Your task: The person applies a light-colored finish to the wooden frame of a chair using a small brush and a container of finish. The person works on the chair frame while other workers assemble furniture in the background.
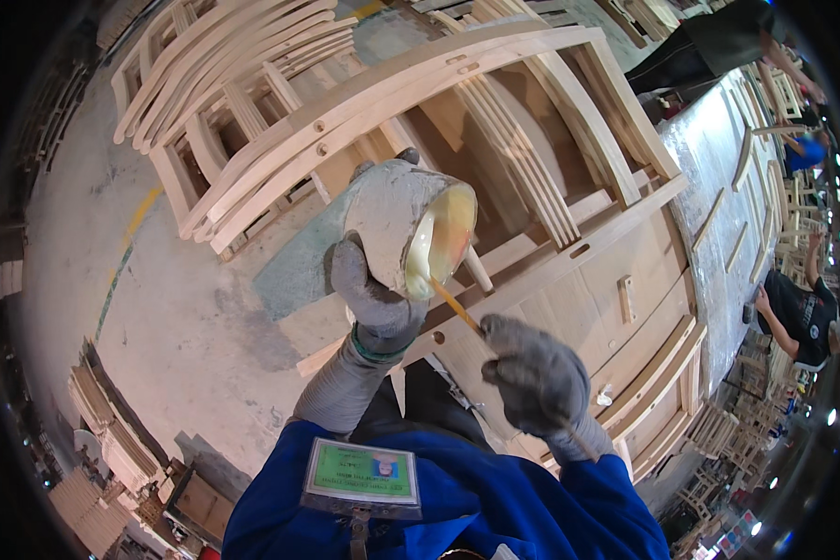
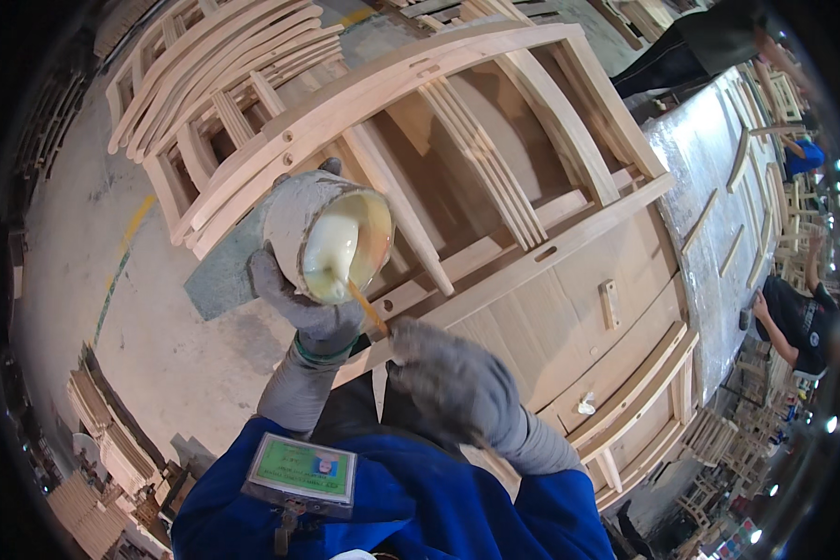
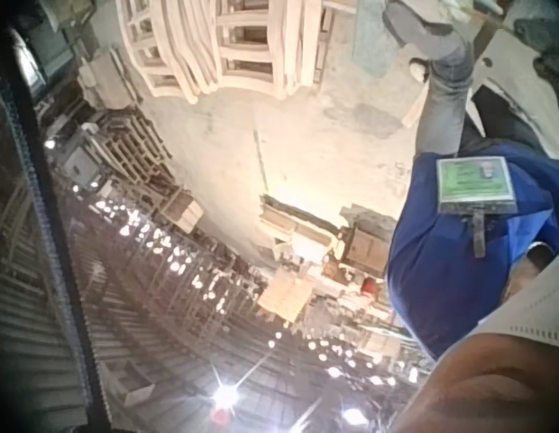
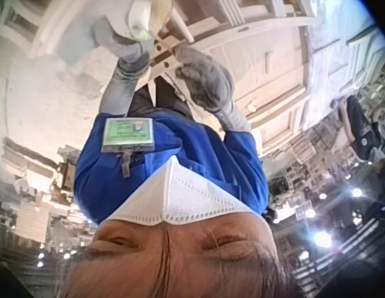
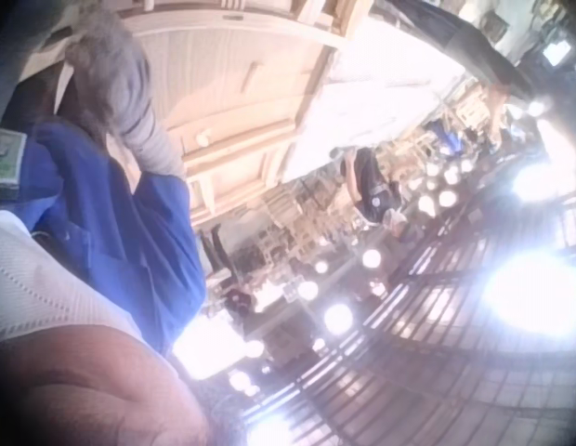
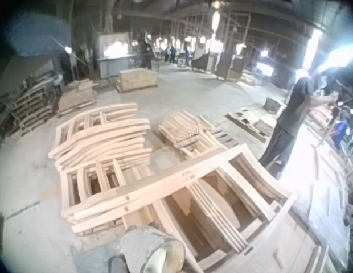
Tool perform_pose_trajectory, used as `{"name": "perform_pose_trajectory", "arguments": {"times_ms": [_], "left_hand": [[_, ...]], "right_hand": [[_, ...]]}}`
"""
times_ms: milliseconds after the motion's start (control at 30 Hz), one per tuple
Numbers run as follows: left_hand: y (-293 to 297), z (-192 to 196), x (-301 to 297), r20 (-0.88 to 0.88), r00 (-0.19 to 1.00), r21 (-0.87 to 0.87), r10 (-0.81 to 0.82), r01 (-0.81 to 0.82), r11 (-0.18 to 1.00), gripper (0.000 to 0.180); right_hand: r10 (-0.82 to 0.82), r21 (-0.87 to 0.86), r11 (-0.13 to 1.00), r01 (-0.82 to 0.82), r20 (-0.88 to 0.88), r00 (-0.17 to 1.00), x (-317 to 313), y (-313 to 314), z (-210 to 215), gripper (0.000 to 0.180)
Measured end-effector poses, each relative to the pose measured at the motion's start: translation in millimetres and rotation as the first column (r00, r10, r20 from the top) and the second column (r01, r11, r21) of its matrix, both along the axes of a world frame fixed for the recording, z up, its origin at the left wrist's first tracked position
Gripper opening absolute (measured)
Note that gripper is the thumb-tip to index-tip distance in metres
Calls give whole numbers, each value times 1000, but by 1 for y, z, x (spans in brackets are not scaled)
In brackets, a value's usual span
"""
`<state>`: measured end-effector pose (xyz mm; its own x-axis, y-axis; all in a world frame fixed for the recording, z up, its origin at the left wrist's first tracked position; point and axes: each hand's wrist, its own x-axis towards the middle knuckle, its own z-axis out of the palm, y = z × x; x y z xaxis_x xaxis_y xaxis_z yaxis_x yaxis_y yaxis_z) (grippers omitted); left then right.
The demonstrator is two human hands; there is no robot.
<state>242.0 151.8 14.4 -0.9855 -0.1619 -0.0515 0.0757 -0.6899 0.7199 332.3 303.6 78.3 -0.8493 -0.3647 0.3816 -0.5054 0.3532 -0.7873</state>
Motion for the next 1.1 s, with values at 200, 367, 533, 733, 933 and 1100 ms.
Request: {"name": "perform_pose_trajectory", "arguments": {"times_ms": [200, 367, 533, 733, 933, 1100], "left_hand": [[14, 9, -5, 213, 966, 164, 150, -187, 969, 69], [9, -6, -6, 138, 988, 159, -73, 51, 986, 74], [4, -28, -15, -407, 887, -488, 219, -413, 768, 62], [-25, -48, -37, -512, 822, -756, 247, -568, 324, 79], [-54, -69, -34, -292, 930, -795, 221, -365, 485, 93], [-70, -76, -27, -367, 908, -876, 201, -411, 254, 83]], "right_hand": [[-74, -371, 921, 117, 129, 989, 14, -2, 4, 8], [-204, -343, 896, 281, 243, 948, 0, -12, 2, 19], [-213, -463, 798, 385, 381, 899, -7, -17, -4, 16], [-309, -456, 728, 512, 448, 839, -114, 17, -8, 30], [-336, -342, 821, 458, 360, 871, -265, 87, -35, 21], [-288, -330, 813, 480, 488, 824, -305, 92, -69, 22]]}}
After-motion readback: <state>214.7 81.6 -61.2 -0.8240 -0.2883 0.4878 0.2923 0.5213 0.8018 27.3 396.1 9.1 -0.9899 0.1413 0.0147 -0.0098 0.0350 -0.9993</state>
